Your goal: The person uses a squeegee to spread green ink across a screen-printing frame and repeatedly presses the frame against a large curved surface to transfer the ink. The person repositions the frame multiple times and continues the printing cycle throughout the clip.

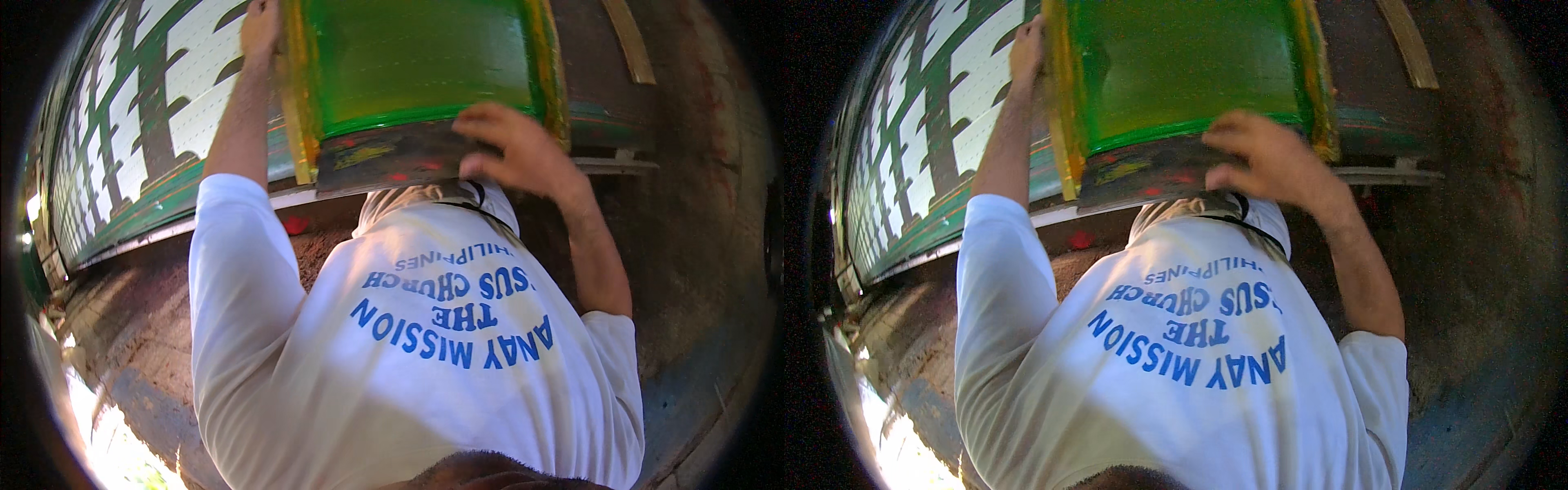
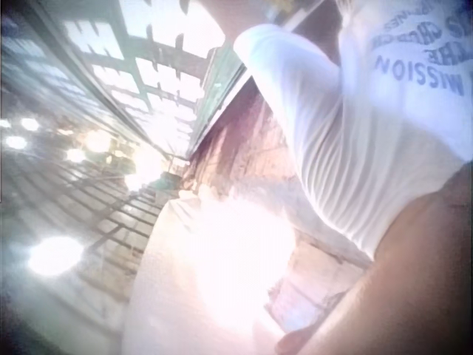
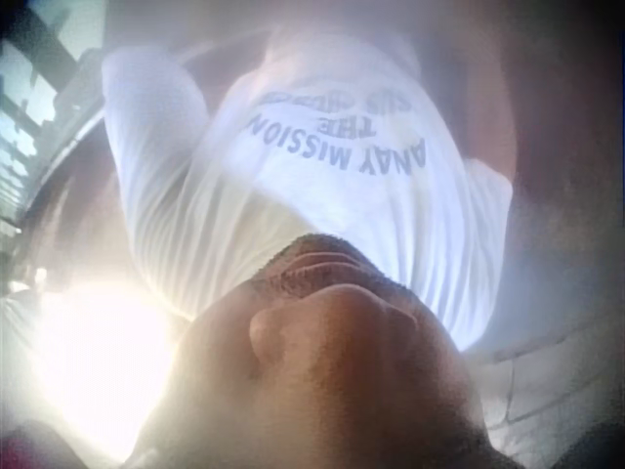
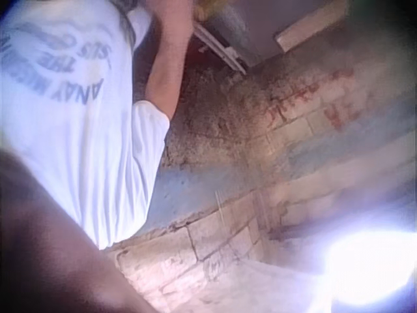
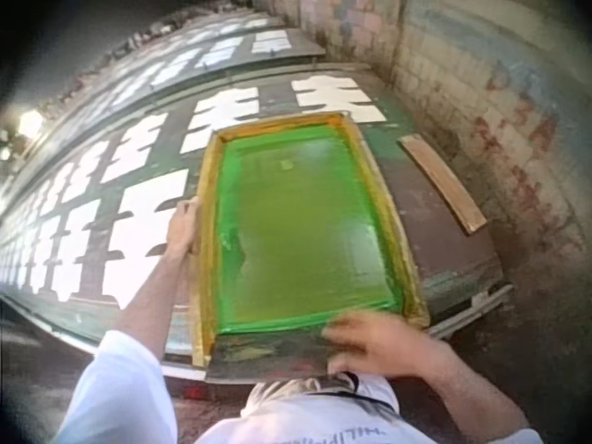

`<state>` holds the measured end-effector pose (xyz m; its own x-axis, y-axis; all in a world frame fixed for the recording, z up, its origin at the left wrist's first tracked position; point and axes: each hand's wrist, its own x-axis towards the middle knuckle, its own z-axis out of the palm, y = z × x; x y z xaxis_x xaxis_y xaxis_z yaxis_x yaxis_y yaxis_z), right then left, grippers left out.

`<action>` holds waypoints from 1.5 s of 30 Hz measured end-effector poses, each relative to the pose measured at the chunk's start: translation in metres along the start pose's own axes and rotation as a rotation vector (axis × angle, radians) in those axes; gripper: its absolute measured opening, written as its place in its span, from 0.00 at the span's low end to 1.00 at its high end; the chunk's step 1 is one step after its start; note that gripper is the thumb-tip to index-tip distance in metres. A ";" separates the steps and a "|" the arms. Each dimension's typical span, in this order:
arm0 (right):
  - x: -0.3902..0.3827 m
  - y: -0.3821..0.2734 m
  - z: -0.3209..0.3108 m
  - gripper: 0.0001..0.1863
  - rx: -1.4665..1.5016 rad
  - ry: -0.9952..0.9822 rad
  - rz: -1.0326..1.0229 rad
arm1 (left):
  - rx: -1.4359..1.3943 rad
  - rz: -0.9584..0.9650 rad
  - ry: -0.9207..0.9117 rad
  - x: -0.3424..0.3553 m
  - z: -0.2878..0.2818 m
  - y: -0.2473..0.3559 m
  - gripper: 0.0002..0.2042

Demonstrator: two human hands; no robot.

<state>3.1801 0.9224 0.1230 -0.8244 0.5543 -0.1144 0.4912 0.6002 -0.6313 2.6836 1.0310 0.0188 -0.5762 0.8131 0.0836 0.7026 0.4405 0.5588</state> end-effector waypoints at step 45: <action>0.423 0.130 -0.132 0.13 -0.699 0.265 0.313 | -0.096 -0.087 0.002 -0.019 -0.009 0.027 0.26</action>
<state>2.9322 1.3106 0.0936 -0.5688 0.8218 0.0346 0.8224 0.5678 0.0354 2.7100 1.0241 0.0396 -0.6343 0.7724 0.0325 0.6065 0.4712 0.6404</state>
